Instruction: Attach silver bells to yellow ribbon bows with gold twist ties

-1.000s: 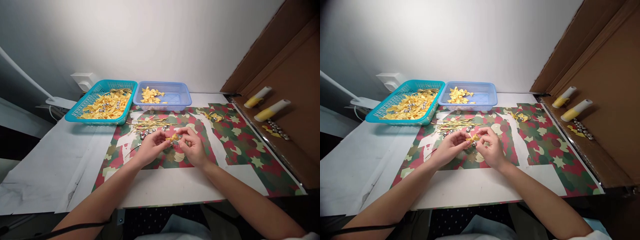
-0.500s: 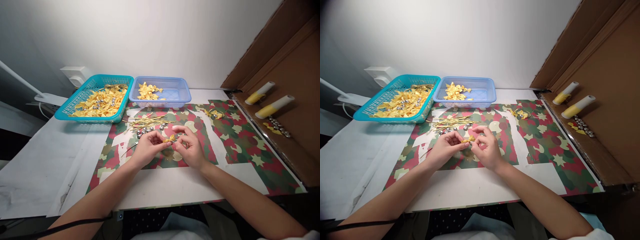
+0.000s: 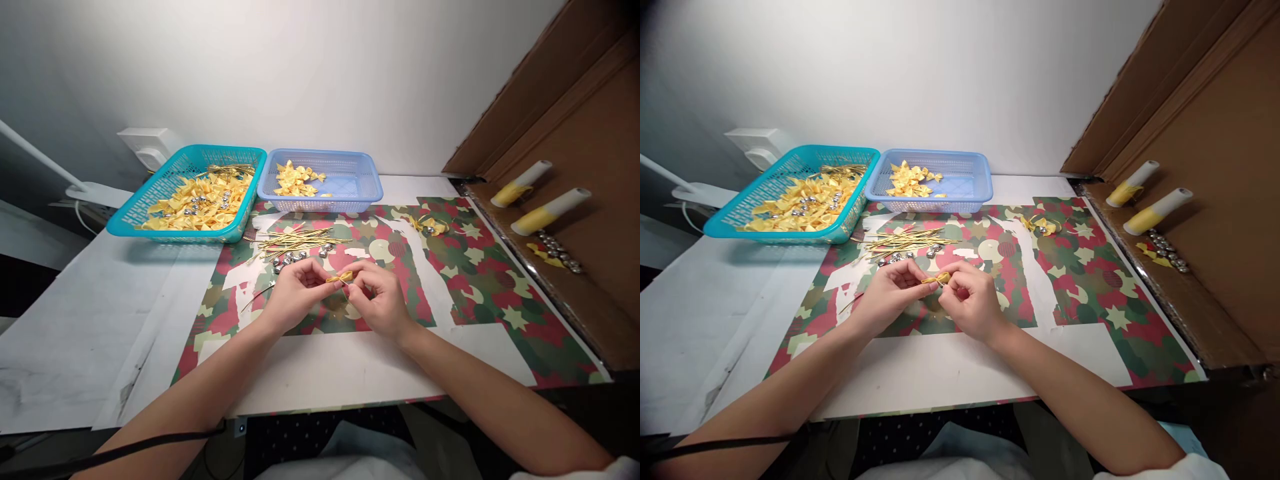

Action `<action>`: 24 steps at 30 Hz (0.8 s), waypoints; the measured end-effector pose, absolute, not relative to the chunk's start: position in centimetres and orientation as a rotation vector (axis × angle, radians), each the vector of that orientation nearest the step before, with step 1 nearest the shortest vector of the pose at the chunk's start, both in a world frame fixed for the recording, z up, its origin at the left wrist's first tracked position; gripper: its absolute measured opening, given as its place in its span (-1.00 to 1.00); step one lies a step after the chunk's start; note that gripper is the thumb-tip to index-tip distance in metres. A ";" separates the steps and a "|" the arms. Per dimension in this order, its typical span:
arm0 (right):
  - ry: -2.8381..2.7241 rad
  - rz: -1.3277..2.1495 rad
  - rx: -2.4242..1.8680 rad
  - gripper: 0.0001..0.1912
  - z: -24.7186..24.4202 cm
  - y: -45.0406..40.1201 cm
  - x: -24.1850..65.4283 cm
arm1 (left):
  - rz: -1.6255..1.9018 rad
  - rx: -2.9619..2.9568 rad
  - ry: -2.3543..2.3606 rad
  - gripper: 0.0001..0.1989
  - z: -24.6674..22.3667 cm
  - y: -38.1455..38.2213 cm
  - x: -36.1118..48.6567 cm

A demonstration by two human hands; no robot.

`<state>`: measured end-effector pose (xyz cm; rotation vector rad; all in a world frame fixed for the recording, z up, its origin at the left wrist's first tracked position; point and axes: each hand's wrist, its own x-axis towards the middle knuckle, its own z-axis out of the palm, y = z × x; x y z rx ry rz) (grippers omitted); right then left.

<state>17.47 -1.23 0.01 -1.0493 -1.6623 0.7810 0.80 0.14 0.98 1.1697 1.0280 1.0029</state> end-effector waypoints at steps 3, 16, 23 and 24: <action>-1.669 0.748 -1.045 -0.72 0.0 -1.3 17.4 | 1.022 1.179 1.031 -0.75 0.9 0.1 0.8; -1.721 0.691 -1.016 -0.72 0.1 -1.3 17.4 | 1.047 1.208 1.047 -0.78 0.7 0.1 0.8; -1.735 0.645 -0.998 -0.71 0.0 -1.3 17.3 | 1.051 1.200 1.038 -0.78 0.6 0.1 0.8; -1.739 0.634 -0.995 -0.71 0.0 -1.3 17.3 | 1.052 1.200 1.040 -0.78 0.6 0.1 0.8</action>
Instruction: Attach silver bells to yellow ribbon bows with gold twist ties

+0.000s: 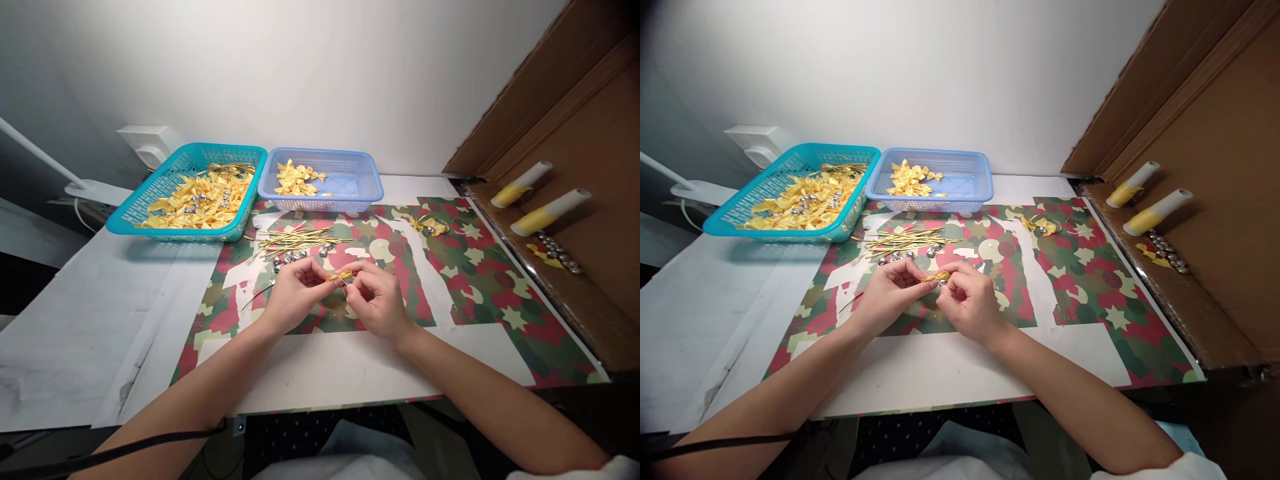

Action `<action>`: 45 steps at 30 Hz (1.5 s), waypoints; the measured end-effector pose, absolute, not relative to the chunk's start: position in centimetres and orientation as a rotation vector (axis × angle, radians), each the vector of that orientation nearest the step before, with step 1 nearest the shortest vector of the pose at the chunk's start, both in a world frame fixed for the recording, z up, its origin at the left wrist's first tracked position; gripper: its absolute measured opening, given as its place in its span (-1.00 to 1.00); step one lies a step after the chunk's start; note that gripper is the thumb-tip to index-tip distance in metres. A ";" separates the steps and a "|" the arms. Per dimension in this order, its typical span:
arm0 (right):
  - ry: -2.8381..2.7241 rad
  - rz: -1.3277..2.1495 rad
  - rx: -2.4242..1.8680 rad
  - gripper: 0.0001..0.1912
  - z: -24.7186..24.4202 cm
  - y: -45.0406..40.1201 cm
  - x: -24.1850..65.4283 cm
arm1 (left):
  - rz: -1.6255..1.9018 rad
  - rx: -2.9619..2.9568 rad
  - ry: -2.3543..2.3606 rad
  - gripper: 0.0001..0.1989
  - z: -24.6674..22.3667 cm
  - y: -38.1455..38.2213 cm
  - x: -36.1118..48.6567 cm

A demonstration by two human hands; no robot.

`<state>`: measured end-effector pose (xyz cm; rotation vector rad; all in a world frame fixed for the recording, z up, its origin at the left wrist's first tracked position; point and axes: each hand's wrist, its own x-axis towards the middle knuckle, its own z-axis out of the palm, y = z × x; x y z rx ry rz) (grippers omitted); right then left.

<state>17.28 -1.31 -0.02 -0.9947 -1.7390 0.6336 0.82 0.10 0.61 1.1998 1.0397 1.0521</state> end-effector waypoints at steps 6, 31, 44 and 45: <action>-1.765 0.549 -0.977 -0.72 -0.1 -1.4 17.1 | 1.070 1.201 1.058 -0.79 0.8 -0.1 0.9; -1.780 0.660 -0.909 -0.90 0.0 -1.1 18.0 | 1.179 1.420 1.144 -0.82 0.5 -0.7 1.0; -1.601 1.250 -1.049 -0.81 0.1 0.2 18.8 | 1.247 1.883 1.128 -0.84 0.4 -0.8 1.0; -1.618 1.286 -1.033 -0.81 0.2 0.3 18.8 | 1.247 1.940 1.132 -0.84 0.4 -0.8 0.9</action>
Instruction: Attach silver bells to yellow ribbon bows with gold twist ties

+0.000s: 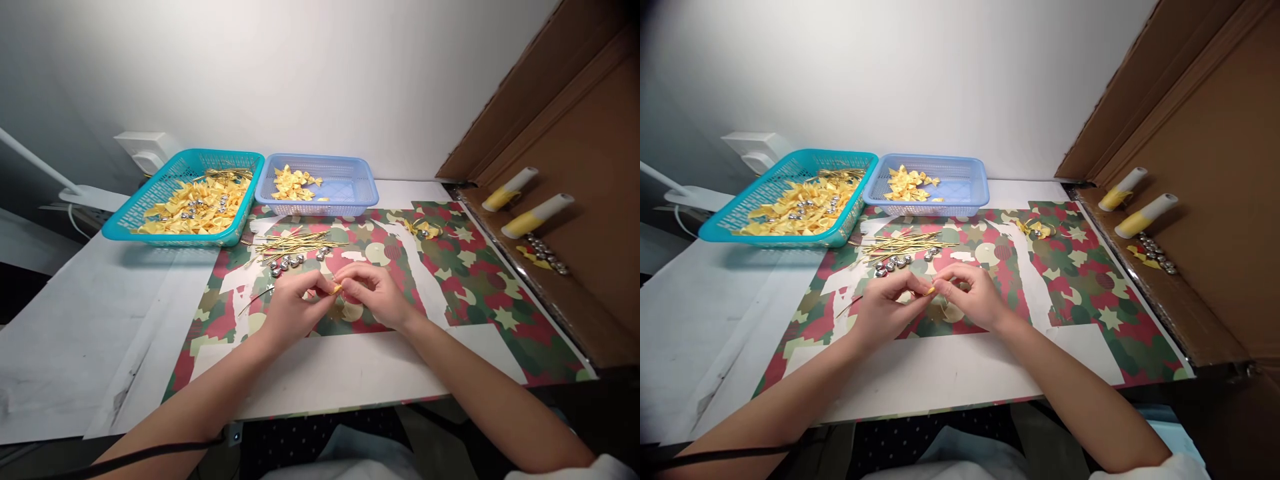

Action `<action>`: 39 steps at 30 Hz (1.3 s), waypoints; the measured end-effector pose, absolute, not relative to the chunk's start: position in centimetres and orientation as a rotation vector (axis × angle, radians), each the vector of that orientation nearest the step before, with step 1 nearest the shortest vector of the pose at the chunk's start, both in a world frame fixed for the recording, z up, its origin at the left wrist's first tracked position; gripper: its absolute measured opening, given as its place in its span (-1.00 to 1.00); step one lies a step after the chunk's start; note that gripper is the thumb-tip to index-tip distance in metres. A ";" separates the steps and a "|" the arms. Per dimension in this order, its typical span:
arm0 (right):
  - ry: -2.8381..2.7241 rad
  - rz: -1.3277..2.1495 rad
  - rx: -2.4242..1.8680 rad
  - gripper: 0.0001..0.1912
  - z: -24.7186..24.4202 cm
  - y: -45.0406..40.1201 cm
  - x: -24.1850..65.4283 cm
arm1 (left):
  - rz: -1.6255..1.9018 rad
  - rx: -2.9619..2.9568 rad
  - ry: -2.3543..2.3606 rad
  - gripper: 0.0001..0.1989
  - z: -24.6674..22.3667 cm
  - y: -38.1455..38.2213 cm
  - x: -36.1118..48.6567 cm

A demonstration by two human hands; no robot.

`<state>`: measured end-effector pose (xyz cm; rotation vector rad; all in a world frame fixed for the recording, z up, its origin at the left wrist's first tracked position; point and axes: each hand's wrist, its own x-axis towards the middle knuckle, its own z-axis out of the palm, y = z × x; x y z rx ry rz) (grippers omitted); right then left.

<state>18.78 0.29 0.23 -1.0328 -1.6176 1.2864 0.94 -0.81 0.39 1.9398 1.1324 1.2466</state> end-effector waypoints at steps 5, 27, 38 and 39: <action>-1.556 1.361 -0.999 -0.82 0.5 0.4 18.3 | 1.204 2.136 1.141 -0.81 0.2 -0.6 0.8; -0.761 1.028 -0.715 -0.84 4.5 3.3 25.5 | 0.813 1.781 1.093 -0.91 0.1 1.0 0.6; -0.405 1.225 -0.918 -0.74 2.2 5.1 24.0 | 0.845 1.100 0.848 -0.81 0.7 0.4 0.9; -0.402 1.255 -0.924 -0.74 1.7 5.1 23.7 | 0.857 1.066 0.831 -0.80 0.7 0.3 0.8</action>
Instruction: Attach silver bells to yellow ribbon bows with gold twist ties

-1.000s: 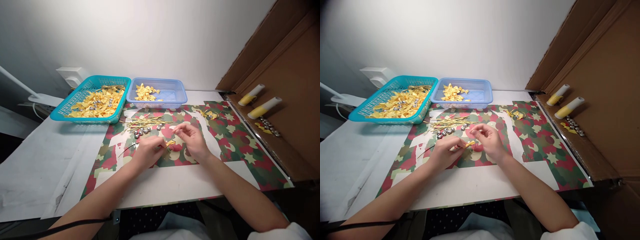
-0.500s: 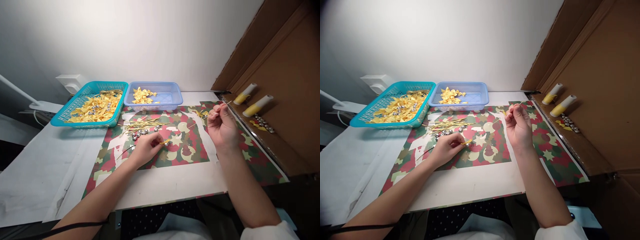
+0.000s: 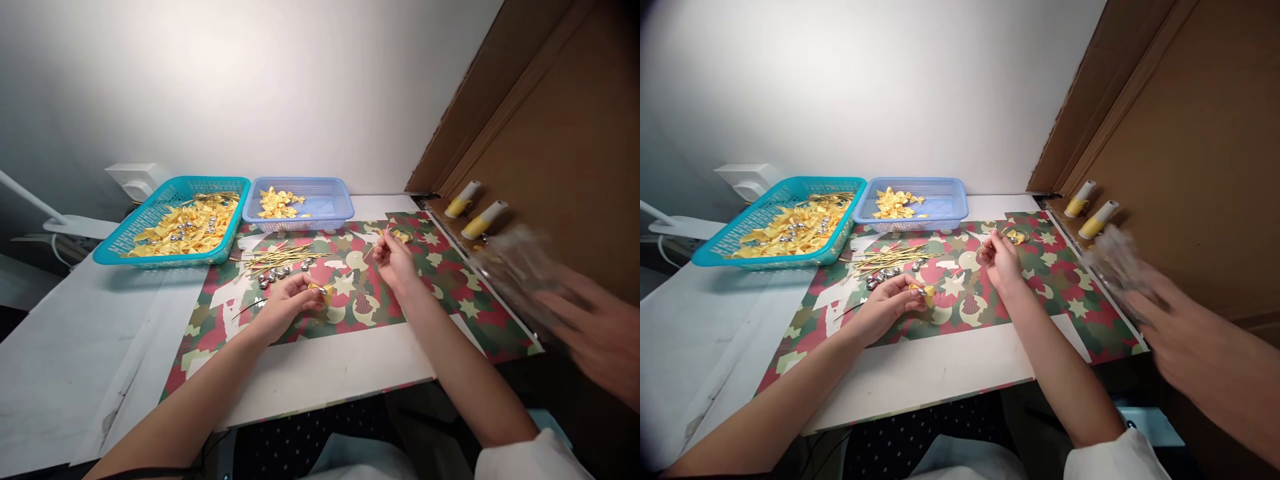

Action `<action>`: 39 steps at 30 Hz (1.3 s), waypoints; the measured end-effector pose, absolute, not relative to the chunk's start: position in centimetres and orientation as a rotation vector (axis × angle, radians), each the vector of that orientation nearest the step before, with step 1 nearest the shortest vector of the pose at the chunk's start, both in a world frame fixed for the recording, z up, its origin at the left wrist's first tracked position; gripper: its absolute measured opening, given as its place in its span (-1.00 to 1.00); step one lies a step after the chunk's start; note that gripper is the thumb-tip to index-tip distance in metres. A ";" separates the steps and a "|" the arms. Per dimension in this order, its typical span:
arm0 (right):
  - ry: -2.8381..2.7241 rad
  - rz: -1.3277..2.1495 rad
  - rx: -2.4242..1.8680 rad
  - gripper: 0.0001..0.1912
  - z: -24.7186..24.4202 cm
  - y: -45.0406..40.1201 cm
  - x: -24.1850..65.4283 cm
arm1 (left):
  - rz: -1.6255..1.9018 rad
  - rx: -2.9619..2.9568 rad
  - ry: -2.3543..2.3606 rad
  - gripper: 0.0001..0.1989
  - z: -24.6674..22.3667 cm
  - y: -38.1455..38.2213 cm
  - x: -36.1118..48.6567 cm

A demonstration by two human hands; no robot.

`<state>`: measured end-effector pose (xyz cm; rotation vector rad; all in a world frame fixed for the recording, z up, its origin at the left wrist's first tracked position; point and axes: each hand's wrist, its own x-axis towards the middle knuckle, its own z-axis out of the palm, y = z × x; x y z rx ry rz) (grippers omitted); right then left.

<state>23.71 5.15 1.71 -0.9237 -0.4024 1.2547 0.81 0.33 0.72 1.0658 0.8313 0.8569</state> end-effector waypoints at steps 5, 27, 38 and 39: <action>-0.439 1.359 -0.971 -0.76 -0.2 5.3 22.2 | 0.921 0.996 0.780 -0.78 1.3 0.0 0.4; -0.519 1.396 -1.183 -0.74 -1.3 6.2 21.7 | 0.801 1.126 0.717 -0.66 1.7 -0.6 -0.7; -0.456 1.298 -1.141 -0.73 -0.7 6.3 21.8 | 0.738 1.164 0.690 -0.73 0.9 -0.4 -0.9; -0.446 1.294 -1.140 -0.74 -0.7 6.3 21.9 | 0.727 1.180 0.684 -0.74 0.8 -0.5 -0.9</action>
